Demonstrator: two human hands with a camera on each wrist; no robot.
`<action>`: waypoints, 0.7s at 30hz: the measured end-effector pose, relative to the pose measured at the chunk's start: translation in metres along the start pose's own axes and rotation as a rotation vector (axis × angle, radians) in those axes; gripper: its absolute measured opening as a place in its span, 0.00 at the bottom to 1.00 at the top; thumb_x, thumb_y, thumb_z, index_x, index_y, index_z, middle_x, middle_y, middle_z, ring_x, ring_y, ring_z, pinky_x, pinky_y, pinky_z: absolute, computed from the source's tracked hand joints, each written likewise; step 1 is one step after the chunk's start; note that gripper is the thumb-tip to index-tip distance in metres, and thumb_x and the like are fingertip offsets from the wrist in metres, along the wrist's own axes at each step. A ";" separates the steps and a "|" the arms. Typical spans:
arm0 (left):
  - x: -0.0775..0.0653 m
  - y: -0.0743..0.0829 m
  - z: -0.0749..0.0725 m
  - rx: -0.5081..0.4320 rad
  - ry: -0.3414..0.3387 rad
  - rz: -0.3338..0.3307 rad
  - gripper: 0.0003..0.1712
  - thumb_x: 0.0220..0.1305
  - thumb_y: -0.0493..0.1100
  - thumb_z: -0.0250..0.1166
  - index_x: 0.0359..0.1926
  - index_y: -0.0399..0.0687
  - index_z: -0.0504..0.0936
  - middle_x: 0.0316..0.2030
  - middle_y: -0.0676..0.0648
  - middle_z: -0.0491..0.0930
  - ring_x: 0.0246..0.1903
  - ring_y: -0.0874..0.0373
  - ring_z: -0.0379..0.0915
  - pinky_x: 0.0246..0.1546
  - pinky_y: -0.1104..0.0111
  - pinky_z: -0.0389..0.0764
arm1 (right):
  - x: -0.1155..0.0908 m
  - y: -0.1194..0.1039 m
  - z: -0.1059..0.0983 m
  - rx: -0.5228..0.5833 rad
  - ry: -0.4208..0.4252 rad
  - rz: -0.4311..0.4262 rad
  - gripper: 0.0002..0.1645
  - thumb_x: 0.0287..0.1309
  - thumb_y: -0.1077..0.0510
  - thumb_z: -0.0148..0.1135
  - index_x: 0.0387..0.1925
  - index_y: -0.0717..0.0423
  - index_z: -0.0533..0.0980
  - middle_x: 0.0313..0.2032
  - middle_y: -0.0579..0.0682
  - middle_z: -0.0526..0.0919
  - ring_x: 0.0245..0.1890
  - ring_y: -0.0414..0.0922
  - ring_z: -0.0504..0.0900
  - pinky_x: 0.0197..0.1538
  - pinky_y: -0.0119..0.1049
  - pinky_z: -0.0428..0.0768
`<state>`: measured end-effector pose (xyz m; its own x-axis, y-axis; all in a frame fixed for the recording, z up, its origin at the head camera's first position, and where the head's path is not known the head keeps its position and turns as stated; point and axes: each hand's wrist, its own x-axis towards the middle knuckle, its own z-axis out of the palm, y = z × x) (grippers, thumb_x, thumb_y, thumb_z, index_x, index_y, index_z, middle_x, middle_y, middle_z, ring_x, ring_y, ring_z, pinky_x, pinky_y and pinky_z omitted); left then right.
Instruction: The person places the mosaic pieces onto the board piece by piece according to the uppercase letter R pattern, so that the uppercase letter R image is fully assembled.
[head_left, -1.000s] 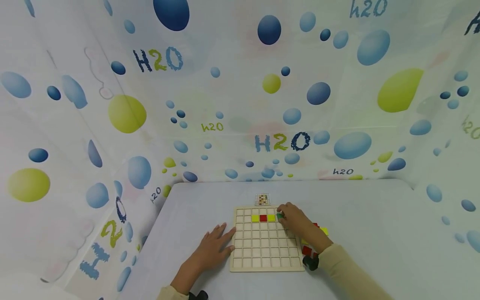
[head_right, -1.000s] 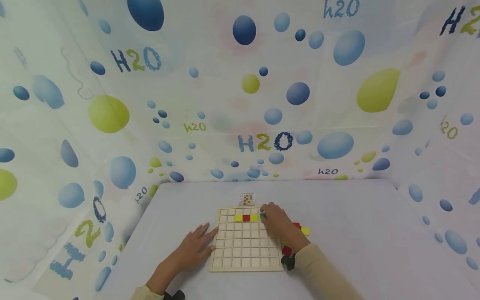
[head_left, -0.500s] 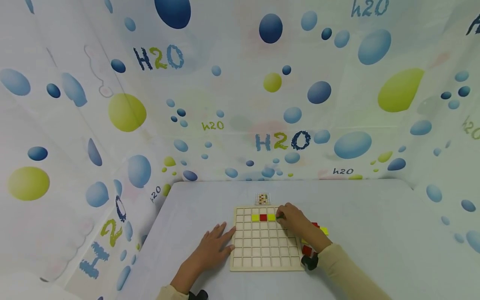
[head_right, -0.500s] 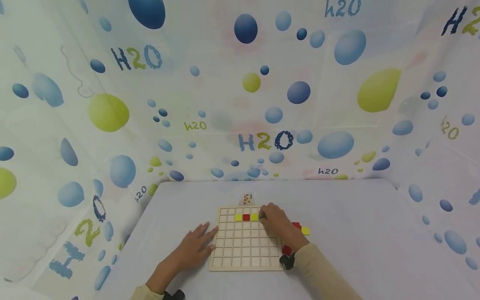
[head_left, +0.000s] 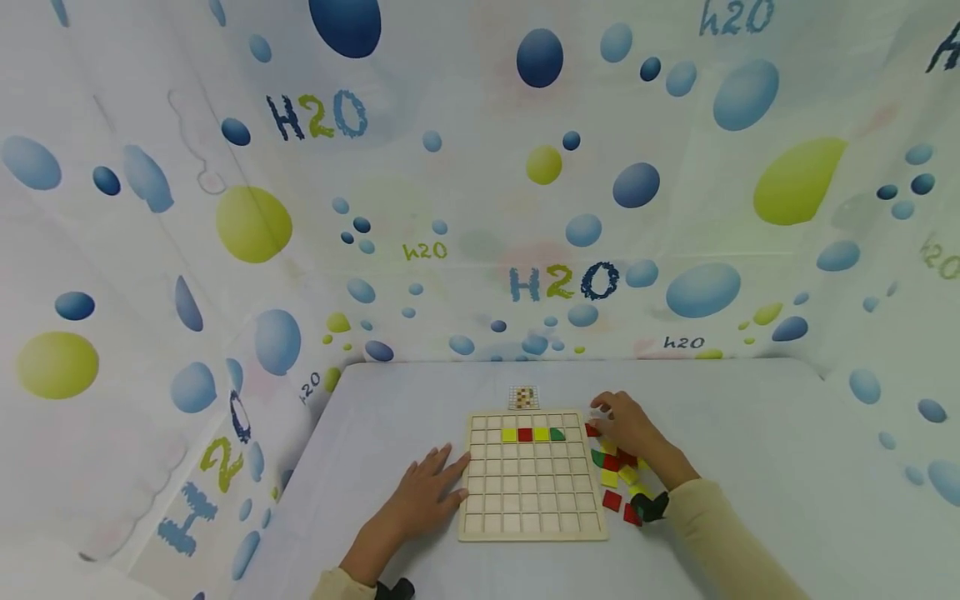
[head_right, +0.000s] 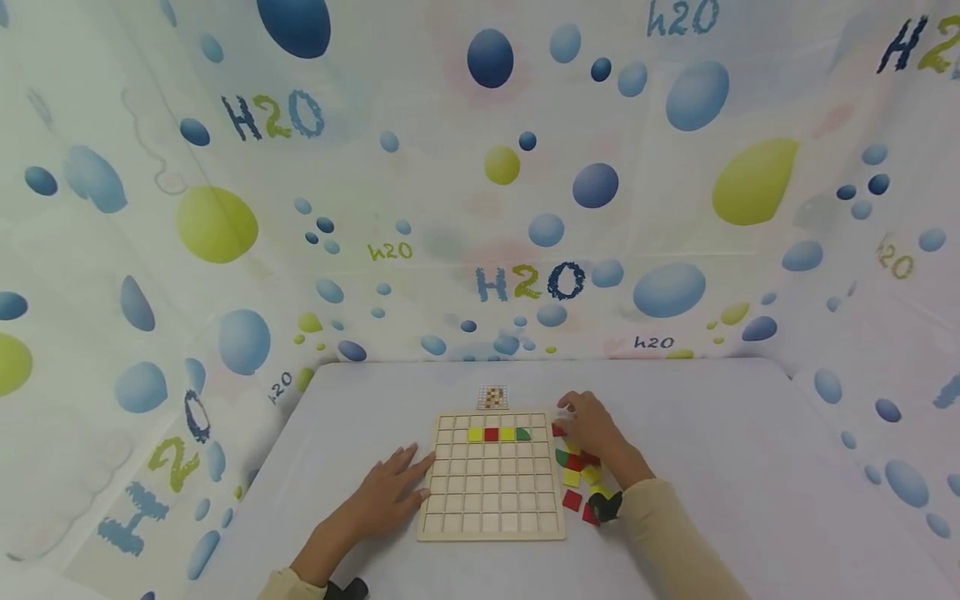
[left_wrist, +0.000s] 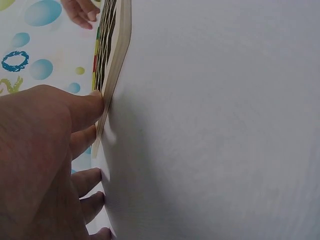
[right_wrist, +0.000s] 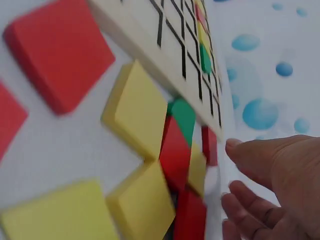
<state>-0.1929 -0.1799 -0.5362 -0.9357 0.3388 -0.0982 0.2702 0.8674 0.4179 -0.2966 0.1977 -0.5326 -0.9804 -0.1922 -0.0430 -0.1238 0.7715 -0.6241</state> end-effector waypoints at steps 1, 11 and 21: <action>0.000 0.000 0.000 0.003 0.001 -0.002 0.35 0.78 0.60 0.60 0.80 0.57 0.68 0.81 0.37 0.59 0.80 0.35 0.51 0.76 0.32 0.54 | 0.000 0.004 -0.002 0.004 -0.013 0.013 0.13 0.72 0.58 0.66 0.55 0.56 0.80 0.51 0.58 0.79 0.50 0.53 0.79 0.60 0.55 0.82; 0.001 -0.001 0.001 -0.012 -0.006 0.000 0.35 0.78 0.60 0.59 0.80 0.57 0.68 0.81 0.37 0.58 0.81 0.34 0.50 0.76 0.32 0.53 | 0.001 0.017 -0.001 0.008 -0.079 0.004 0.12 0.68 0.56 0.71 0.50 0.53 0.82 0.45 0.53 0.77 0.46 0.49 0.75 0.56 0.48 0.82; 0.001 -0.001 0.001 -0.005 -0.005 0.001 0.35 0.78 0.60 0.60 0.80 0.57 0.68 0.81 0.37 0.59 0.80 0.34 0.51 0.76 0.32 0.54 | -0.004 0.016 0.008 0.015 -0.080 0.003 0.15 0.69 0.59 0.68 0.55 0.54 0.81 0.49 0.53 0.78 0.48 0.49 0.76 0.61 0.50 0.82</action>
<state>-0.1941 -0.1804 -0.5376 -0.9343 0.3417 -0.1020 0.2703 0.8651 0.4226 -0.2939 0.2059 -0.5487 -0.9654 -0.2378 -0.1070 -0.1176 0.7634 -0.6351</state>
